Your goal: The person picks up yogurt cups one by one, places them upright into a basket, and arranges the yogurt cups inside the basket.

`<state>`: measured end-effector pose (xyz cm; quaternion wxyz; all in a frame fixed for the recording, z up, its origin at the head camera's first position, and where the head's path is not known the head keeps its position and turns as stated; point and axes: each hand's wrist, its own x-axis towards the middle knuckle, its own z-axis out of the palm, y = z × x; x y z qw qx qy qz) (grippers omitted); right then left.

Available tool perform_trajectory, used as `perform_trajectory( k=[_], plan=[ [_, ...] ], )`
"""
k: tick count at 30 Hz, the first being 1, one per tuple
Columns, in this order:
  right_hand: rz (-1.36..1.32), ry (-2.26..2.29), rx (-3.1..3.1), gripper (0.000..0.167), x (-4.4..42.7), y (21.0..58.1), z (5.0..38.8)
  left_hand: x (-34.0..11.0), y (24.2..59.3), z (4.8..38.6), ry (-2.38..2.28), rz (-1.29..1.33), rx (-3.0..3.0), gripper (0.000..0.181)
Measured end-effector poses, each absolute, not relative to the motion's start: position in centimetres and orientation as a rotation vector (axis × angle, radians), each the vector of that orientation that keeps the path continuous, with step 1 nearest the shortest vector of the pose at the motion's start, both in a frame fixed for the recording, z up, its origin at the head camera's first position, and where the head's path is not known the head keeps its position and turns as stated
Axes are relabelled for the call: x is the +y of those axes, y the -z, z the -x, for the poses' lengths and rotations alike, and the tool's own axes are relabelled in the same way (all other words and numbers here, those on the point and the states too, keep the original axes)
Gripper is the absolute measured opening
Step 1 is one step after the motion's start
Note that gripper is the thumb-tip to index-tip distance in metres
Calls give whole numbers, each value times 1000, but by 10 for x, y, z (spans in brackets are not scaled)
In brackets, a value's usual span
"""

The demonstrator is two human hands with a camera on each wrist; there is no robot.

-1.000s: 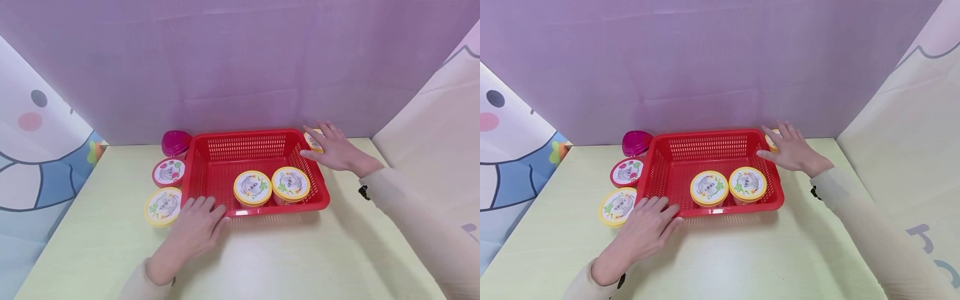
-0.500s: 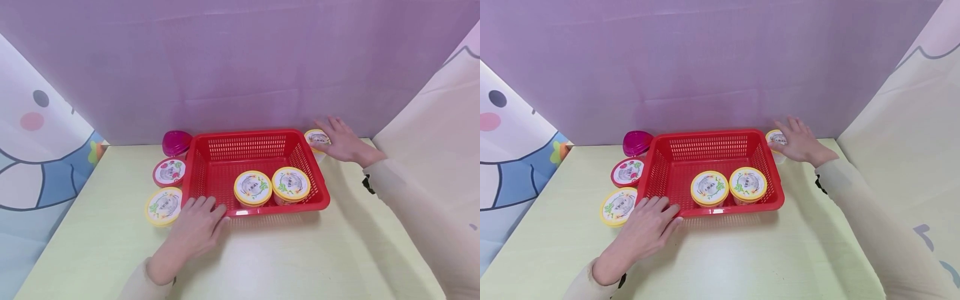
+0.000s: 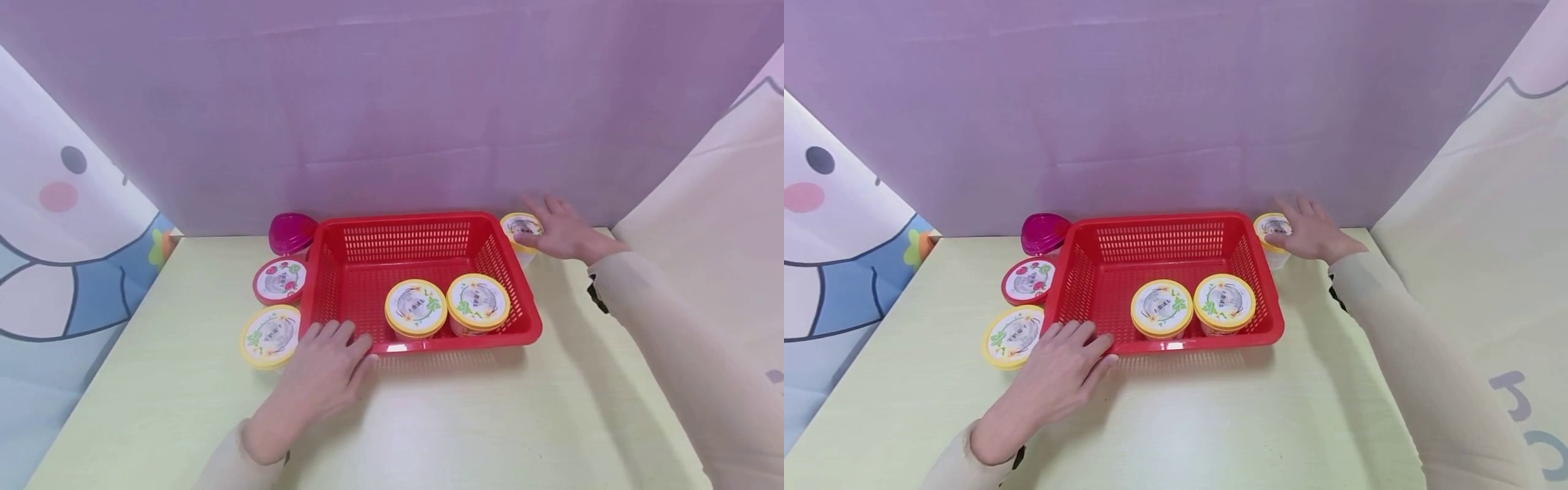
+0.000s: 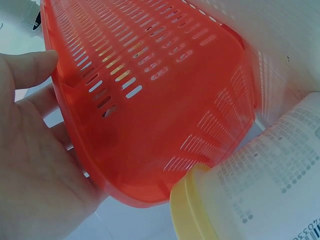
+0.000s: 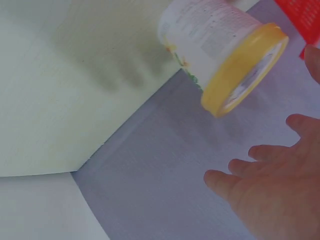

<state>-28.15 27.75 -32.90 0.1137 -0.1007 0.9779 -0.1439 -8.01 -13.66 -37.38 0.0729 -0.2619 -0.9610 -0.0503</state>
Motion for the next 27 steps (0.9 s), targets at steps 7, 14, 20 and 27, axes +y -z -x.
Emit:
perform_trajectory(
  k=[7,14,20,27],
  plan=[
    [365,390,2843,86,273,341,290,-137,374,80,152,795,-2878,33],
    [340,420,2806,85,268,352,297,-137,375,80,143,803,-2866,36],
    [373,409,2816,80,264,357,300,-136,375,81,147,801,-2864,36],
    [415,394,2855,77,261,362,303,-137,375,80,157,795,-2873,37]
  ],
)
